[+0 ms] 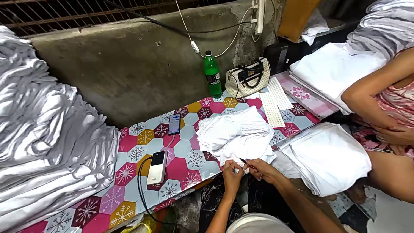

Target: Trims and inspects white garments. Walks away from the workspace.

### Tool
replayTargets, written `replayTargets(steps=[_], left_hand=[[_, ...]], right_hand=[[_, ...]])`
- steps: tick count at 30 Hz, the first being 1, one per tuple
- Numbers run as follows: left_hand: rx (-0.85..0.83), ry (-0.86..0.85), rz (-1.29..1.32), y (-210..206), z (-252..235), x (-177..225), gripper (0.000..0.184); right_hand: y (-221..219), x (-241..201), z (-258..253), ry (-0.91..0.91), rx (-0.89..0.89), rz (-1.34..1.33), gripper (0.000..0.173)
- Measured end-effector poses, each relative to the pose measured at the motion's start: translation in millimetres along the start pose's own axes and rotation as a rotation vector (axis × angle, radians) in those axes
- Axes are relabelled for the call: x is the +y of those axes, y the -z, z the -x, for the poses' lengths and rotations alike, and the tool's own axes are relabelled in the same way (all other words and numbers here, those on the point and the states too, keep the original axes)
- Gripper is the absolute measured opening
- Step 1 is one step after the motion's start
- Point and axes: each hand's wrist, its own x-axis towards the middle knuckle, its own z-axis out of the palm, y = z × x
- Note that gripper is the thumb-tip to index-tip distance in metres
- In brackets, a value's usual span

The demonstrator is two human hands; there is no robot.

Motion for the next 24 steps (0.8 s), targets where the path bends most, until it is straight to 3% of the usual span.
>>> replayTargets(steps=[2, 4, 6, 7, 8, 9, 11, 13, 15, 17, 20, 23, 24], left_hand=[[-0.192, 0.001, -0.11, 7, 6, -2, 0.009], [-0.557, 0.071, -0.26, 16, 15, -4, 0.013], [-0.916, 0.109, -0.376, 17, 25, -12, 0.017], [-1.024, 0.117, -0.416, 16, 28, -17, 0.019], [-1.041, 0.134, -0.44, 16, 30, -19, 0.02], [-0.964, 0.16, -0.442, 18, 29, -16, 0.022], [-0.635, 0.175, -0.375, 27, 21, -4, 0.024], [-0.332, 0.2, -0.292, 37, 8, 8, 0.03], [-0.186, 0.245, -0.211, 46, -4, 15, 0.036], [-0.105, 0.251, -0.096, 46, -9, 22, 0.045], [-0.005, 0.157, 0.131, 35, -8, 34, 0.055], [0.14, 0.001, 0.163, 17, -3, 43, 0.022], [0.125, 0.012, 0.131, 15, -3, 44, 0.022]], right_hand=[[0, -6, 7, 0.079, -0.037, 0.034, 0.046], [-8, -13, 14, 0.234, 0.002, 0.181, 0.045], [-18, -20, 14, 0.407, 0.133, 0.517, 0.032], [-22, -24, 12, 0.455, 0.19, 0.739, 0.03], [-27, -26, 8, 0.486, 0.243, 0.942, 0.04], [-32, -26, 5, 0.496, 0.291, 1.129, 0.044], [-38, -22, -5, 0.541, 0.348, 1.373, 0.037], [-35, -13, -15, 0.679, 0.429, 1.481, 0.027], [-31, -9, -21, 0.779, 0.487, 1.494, 0.022], [-30, -12, -21, 0.741, 0.495, 1.382, 0.023], [-31, -29, -16, 0.483, 0.421, 0.97, 0.03], [-33, -36, -14, 0.429, 0.388, 0.508, 0.021], [-35, -37, -13, 0.409, 0.379, 0.391, 0.019]])
